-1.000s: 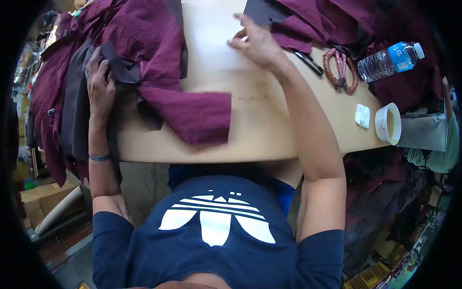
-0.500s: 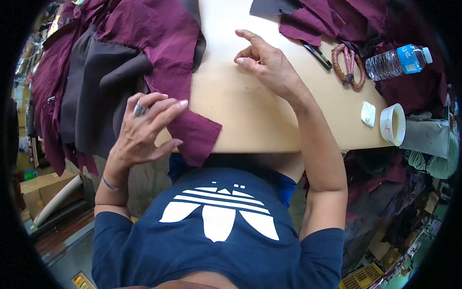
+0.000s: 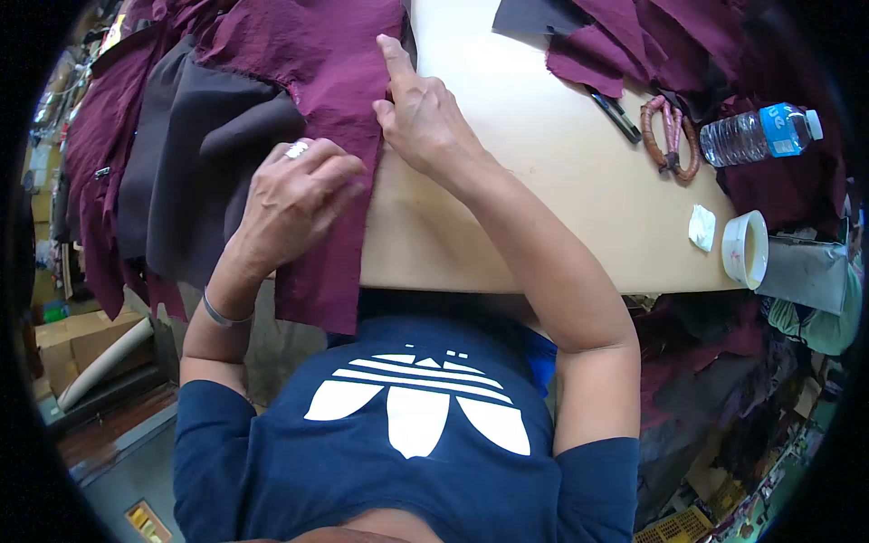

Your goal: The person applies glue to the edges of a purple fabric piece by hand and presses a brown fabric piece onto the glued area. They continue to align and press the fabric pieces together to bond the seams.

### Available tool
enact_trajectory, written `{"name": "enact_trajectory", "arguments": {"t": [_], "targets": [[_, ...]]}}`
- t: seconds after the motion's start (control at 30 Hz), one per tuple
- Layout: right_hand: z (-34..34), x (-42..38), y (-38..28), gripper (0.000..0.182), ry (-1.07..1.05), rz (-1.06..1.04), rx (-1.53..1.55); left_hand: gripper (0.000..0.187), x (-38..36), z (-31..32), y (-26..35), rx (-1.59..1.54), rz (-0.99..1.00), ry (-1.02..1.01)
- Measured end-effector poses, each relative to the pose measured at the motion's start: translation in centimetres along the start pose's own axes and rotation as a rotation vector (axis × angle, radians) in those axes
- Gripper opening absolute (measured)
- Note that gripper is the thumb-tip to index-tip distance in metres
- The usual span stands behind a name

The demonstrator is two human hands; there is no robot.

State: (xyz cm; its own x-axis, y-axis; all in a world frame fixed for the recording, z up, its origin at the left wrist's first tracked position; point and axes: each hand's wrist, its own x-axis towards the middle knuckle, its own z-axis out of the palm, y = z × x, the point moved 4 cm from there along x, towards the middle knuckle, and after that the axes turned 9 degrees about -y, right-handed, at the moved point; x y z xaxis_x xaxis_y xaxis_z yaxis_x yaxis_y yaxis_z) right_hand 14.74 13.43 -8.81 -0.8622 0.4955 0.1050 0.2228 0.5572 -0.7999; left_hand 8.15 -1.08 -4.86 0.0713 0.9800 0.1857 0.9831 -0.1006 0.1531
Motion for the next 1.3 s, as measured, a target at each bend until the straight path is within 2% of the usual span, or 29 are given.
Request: {"name": "enact_trajectory", "arguments": {"t": [0.07, 0.13, 0.23, 0.27, 0.37, 0.4, 0.5, 0.53, 0.6, 0.7, 0.77, 0.8, 0.87, 1.0, 1.1, 1.13, 1.17, 1.23, 1.27, 1.3], "targets": [[0.3, 0.3, -0.5, 0.065, 0.075, -0.092, 0.072, 0.015, -1.1, -0.3, -1.0, 0.028, -0.093, 0.122], [0.1, 0.3, -1.5, 0.068, 0.122, -0.193, 0.144, 0.013, -2.6, 0.0, -2.6, -0.084, -0.26, 0.184], [0.4, 0.9, -2.5, 0.07, 0.133, -0.177, 0.049, 0.014, -4.6, 0.7, -3.7, -0.338, -0.475, 0.233], [1.0, 1.3, -2.6, 0.072, 0.208, -0.205, -0.044, 0.015, -5.0, 1.1, -4.1, -0.422, -0.54, 0.237], [2.6, 3.3, -2.9, 0.072, 0.065, -0.092, -0.213, 0.018, -5.6, 4.8, -5.2, -1.69, -0.661, 0.39], [2.8, 3.4, -3.7, 0.065, 0.162, -0.21, -0.376, 0.022, -5.8, 6.5, -6.0, -1.796, -0.675, 0.359], [1.0, 3.6, -7.2, 0.059, 0.196, -0.303, -0.059, 0.024, -4.7, 8.7, -7.0, -2.242, -0.497, 0.276], [0.7, 3.8, -7.2, 0.053, 0.314, -0.462, 0.229, 0.03, -3.1, 7.7, -5.8, -2.287, -0.661, 0.399], [-0.2, 5.3, -6.6, 0.059, 0.201, -0.582, 0.581, 0.029, -0.4, 7.0, -5.8, -2.336, -0.655, 0.416], [-1.2, 3.5, -6.4, 0.064, 0.152, -0.334, 0.454, 0.029, 2.7, 6.6, -6.4, -2.335, -0.587, 0.4], [-1.3, 2.4, -5.4, 0.064, 0.221, -0.23, -0.148, 0.029, 4.1, 6.7, -6.3, -2.32, -0.563, 0.384], [-1.8, 1.7, -5.8, 0.066, 0.519, -0.49, -0.359, 0.029, 4.6, 6.9, -6.1, -2.313, -0.56, 0.375], [-1.8, 1.7, -4.4, 0.067, 0.466, -0.427, -0.461, 0.029, 5.1, 7.0, -5.8, -2.296, -0.56, 0.36], [-2.5, 1.4, -3.1, 0.065, 0.473, -0.326, -0.428, 0.03, 5.8, 6.8, -5.7, -2.24, -0.556, 0.334], [-3.7, 1.9, -1.5, 0.062, 0.265, 0.094, -0.181, 0.03, 5.6, 6.5, -6.5, -2.172, -0.567, 0.319], [-3.7, 2.0, -0.5, 0.06, 0.303, 0.069, -0.016, 0.031, 5.4, 6.3, -6.9, -2.147, -0.57, 0.321], [-4.1, 1.8, -0.2, 0.061, 0.327, 0.068, -0.002, 0.031, 5.3, 5.8, -7.2, -2.118, -0.567, 0.317], [-4.9, 2.2, 2.2, 0.058, 0.309, 0.079, -0.101, 0.031, 5.5, 5.3, -8.1, -2.051, -0.561, 0.313], [-4.8, 2.3, 3.2, 0.06, 0.231, 0.135, -0.108, 0.032, 5.6, 5.2, -8.5, -2.021, -0.563, 0.311], [-4.8, 2.3, 3.5, 0.06, 0.239, 0.09, -0.123, 0.032, 5.9, 5.3, -8.9, -2.001, -0.568, 0.302]]}}
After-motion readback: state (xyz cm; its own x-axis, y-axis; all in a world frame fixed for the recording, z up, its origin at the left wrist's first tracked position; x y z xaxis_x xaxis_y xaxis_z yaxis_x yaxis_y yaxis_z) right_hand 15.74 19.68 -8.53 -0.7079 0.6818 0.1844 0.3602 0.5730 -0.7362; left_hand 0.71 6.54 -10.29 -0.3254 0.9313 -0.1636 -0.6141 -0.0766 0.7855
